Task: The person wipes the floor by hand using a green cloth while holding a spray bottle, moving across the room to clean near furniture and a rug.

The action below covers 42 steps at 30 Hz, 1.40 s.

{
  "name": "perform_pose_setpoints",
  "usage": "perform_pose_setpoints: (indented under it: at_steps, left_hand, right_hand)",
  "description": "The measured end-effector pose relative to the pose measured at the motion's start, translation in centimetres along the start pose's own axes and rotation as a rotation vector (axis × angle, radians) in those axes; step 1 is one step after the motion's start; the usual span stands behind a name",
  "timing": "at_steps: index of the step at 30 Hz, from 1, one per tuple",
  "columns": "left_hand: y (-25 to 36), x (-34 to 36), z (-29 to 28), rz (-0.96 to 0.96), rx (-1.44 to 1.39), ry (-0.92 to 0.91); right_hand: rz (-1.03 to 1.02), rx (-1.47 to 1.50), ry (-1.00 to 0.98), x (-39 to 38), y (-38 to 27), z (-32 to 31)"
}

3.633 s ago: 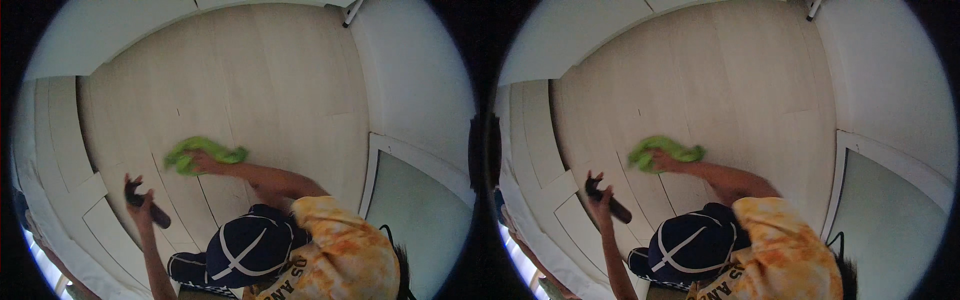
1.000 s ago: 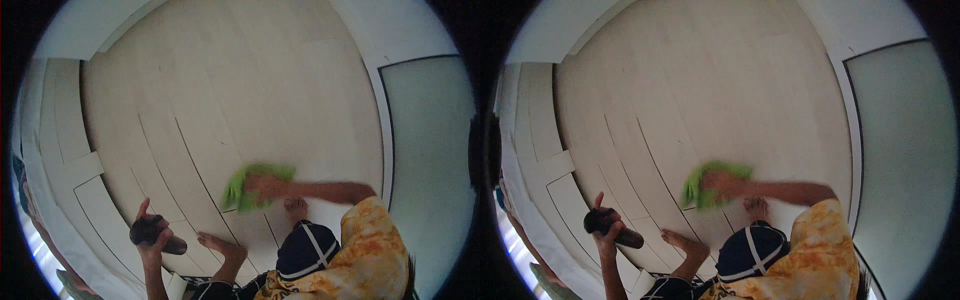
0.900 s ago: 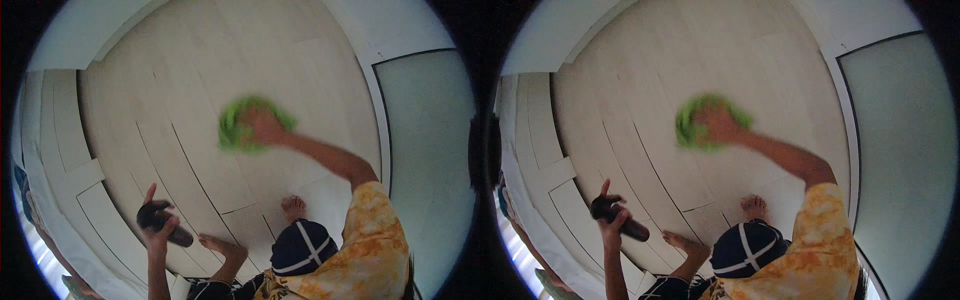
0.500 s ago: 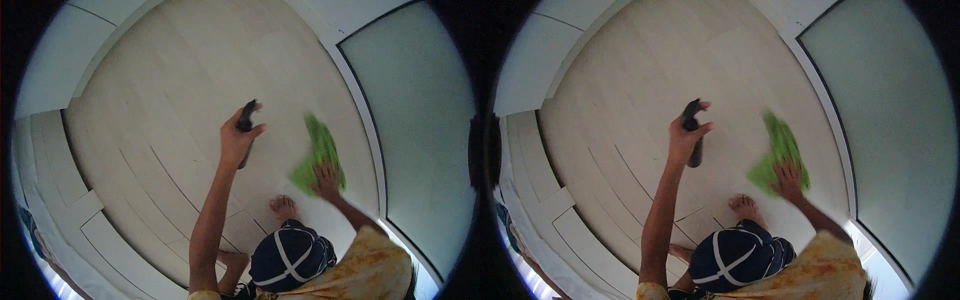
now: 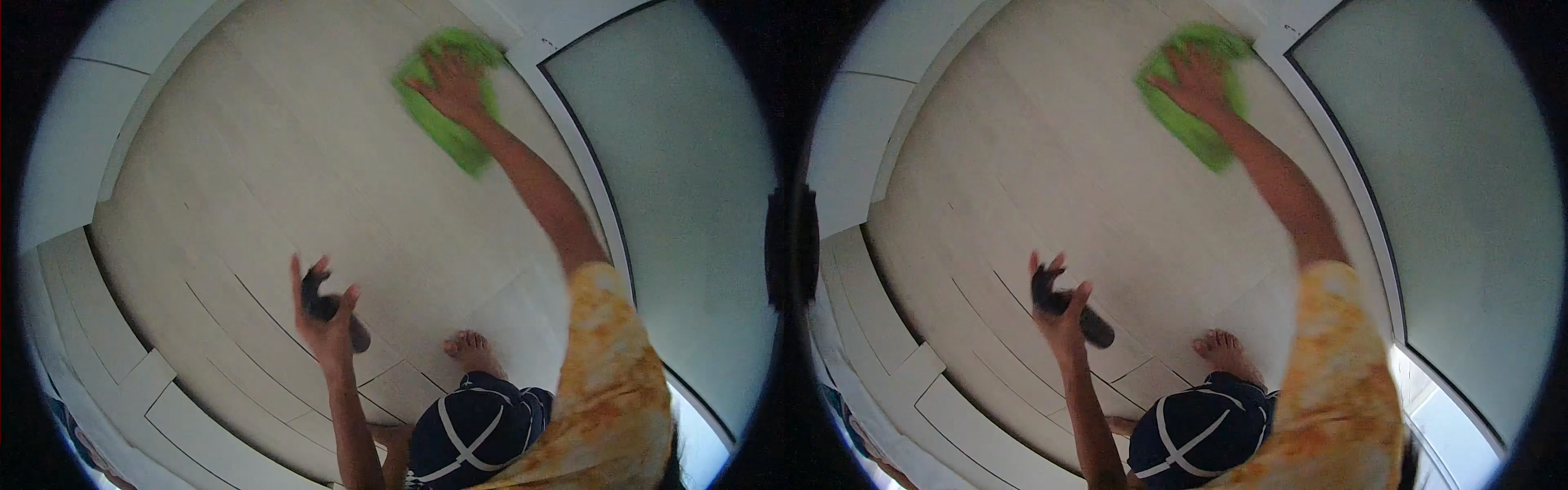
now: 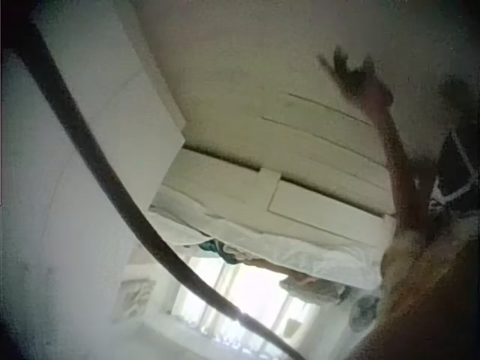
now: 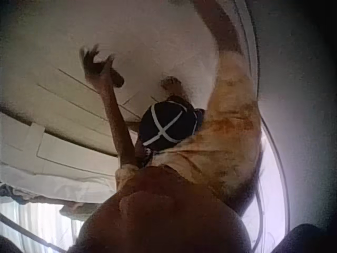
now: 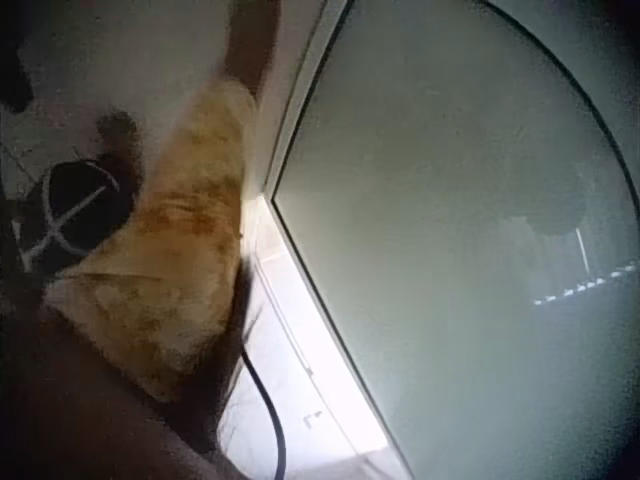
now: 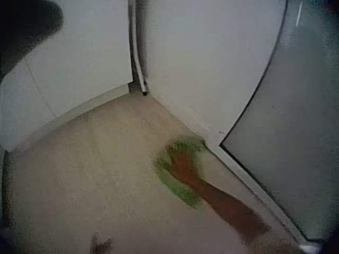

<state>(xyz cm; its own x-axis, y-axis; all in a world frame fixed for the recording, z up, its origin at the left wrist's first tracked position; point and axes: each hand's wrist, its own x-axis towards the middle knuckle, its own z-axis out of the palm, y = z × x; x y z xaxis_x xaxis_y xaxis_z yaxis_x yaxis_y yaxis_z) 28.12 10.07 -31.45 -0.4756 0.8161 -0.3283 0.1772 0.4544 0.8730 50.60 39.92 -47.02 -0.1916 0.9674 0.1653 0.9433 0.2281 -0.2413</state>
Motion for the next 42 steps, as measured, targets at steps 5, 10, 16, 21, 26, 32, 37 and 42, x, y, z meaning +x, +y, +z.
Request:
perform_pose_setpoints:
  at_steps: [5,10,16,21,26,32,37,42]
  left_hand:
    - [0.9,-2.3,-0.9,0.026,-0.081,0.119]
    - [1.5,-1.8,-1.0,0.061,-0.121,0.017]
    - [2.3,-2.8,-0.4,0.139,0.02,-0.013]
    - [1.4,-2.5,0.7,0.202,0.058,-0.066]
    - [-0.2,-3.4,-0.5,0.16,-0.056,-0.067]
    - [-5.9,-10.0,-9.8,-0.105,-0.109,0.196]
    - [-9.3,-11.8,-12.8,-0.23,-0.186,0.499]
    - [-9.8,-17.0,-15.1,-0.355,-0.199,0.797]
  right_hand:
    - [-0.467,0.42,-0.07,2.5,-16.5,5.1]
    - [-0.667,0.468,-0.128,-6.3,-14.2,3.3]
    - [0.035,0.05,-0.078,-22.2,8.7,-7.9]
    - [0.648,-0.054,-0.106,-57.0,18.5,-16.0]
    - [1.455,-0.596,-0.351,-61.9,17.9,-13.5]
    - [0.255,-0.085,-0.336,-37.3,-4.9,-4.8]
    - [-0.453,0.087,-0.143,-13.7,-20.2,5.8]
    - [-0.622,0.167,-0.235,-4.6,-35.9,11.0]
